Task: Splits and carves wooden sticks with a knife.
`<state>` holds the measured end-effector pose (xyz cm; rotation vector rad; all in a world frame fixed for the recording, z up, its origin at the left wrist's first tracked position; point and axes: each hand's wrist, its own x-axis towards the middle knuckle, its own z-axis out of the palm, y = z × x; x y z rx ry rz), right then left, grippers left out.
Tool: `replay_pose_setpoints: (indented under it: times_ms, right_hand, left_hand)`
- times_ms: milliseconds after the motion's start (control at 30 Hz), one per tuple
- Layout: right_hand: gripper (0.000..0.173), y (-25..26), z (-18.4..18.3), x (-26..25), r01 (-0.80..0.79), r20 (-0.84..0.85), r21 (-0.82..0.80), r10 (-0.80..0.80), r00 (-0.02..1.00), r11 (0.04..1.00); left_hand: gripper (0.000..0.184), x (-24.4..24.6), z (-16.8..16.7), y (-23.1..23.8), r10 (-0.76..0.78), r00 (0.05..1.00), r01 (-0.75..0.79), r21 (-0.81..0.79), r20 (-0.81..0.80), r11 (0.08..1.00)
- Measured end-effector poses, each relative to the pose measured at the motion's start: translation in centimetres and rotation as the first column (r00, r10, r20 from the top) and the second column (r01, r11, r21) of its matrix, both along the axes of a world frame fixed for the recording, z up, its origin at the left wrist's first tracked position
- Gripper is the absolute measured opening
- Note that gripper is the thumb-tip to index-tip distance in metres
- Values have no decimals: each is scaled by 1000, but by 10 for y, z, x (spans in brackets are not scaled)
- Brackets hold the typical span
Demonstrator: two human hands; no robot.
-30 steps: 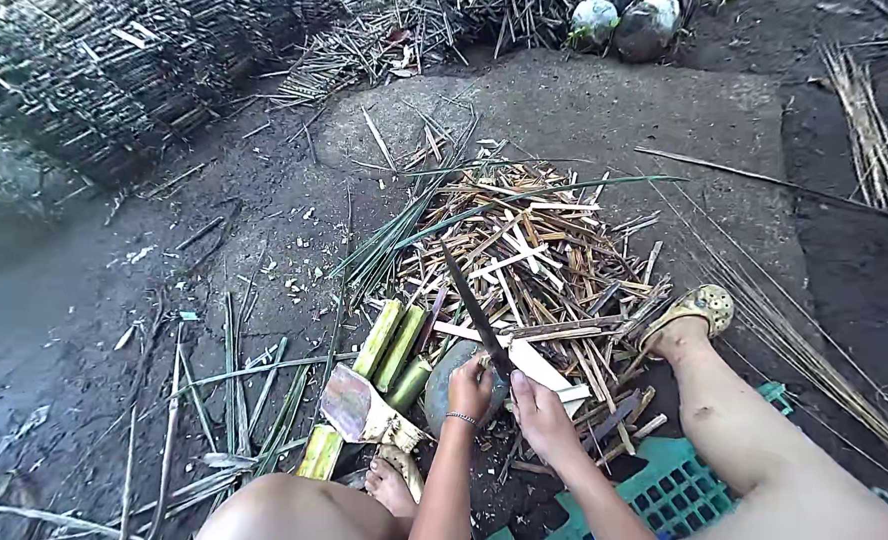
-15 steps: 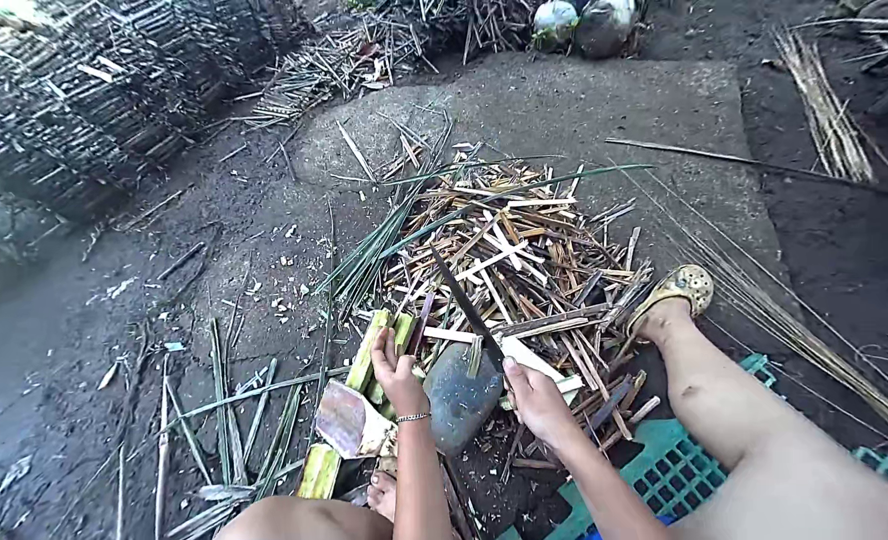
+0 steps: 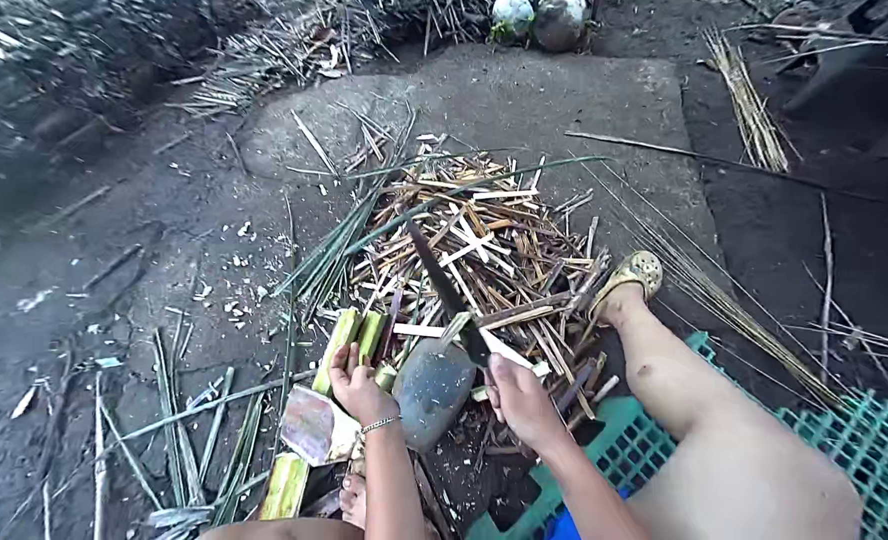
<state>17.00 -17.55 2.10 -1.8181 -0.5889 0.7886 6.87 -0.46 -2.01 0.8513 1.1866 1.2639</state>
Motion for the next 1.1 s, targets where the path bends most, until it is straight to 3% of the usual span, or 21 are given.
replay_pose_setpoints:
  times_ms: [67,133,200,267,333,400,467,533,567,633,700,767,900,967,1033,1100]
  right_hand:
    - [57,-9,6,-9,64,143,271,-106,984,961]
    - [70,-10,-15,-20,111,225,298,-183,957,948]
    - [66,-8,-53,-29,81,230,-30,-72,970,996]
    - [62,3,-69,-25,-79,22,-387,94,995,919]
    - [62,15,-58,-16,-171,-69,-464,156,985,869]
    - [62,10,-37,-18,-160,-8,-393,171,985,905]
    - [63,0,-30,-29,-38,194,-176,72,978,984]
    - [68,-9,-47,-42,66,330,-33,-52,942,997]
    - [67,-11,-61,-46,85,335,-80,-54,941,993]
    - [65,-10,-81,-39,-30,105,-390,77,991,921]
    - [65,1,-86,-26,-92,-12,-519,101,995,850]
    - [65,5,-68,-20,-111,-10,-518,123,992,848]
    - [60,-13,-55,-40,54,222,-308,16,975,950]
    - [60,-19,-75,-48,47,192,-391,32,981,919]
    - [62,-17,-93,-44,-82,32,-568,122,992,819]
    - [63,-9,-89,-36,-143,-19,-602,164,986,785]
  left_hand:
    - [44,-1,-4,1,31,1000,-31,-30,-6,999]
    - [43,1,-2,3,27,1000,-27,-39,-1,999]
    - [45,3,3,5,2,1000,-2,-16,14,1000]
    - [48,5,4,3,-61,997,60,34,49,998]
    - [56,5,1,1,-213,971,198,130,111,972]
    - [77,-1,-4,-3,-401,902,357,245,163,902]
    - [92,0,-2,-3,-518,807,422,336,283,842]
    - [100,0,-4,-6,-564,725,446,356,395,821]
    - [103,0,-6,-5,-580,708,466,351,403,812]
    - [111,2,-12,-5,-649,699,557,342,299,757]
    - [125,2,-18,-7,-751,653,691,333,93,642]
    - [128,2,-16,-15,-794,599,771,341,-103,538]
    - [107,7,-3,-32,-739,649,729,425,-181,537]
    - [105,8,-4,-29,-739,625,772,336,-250,539]
    - [100,7,-12,-25,-796,533,846,190,-285,499]
    - [88,10,-17,-23,-786,528,848,150,-321,509]
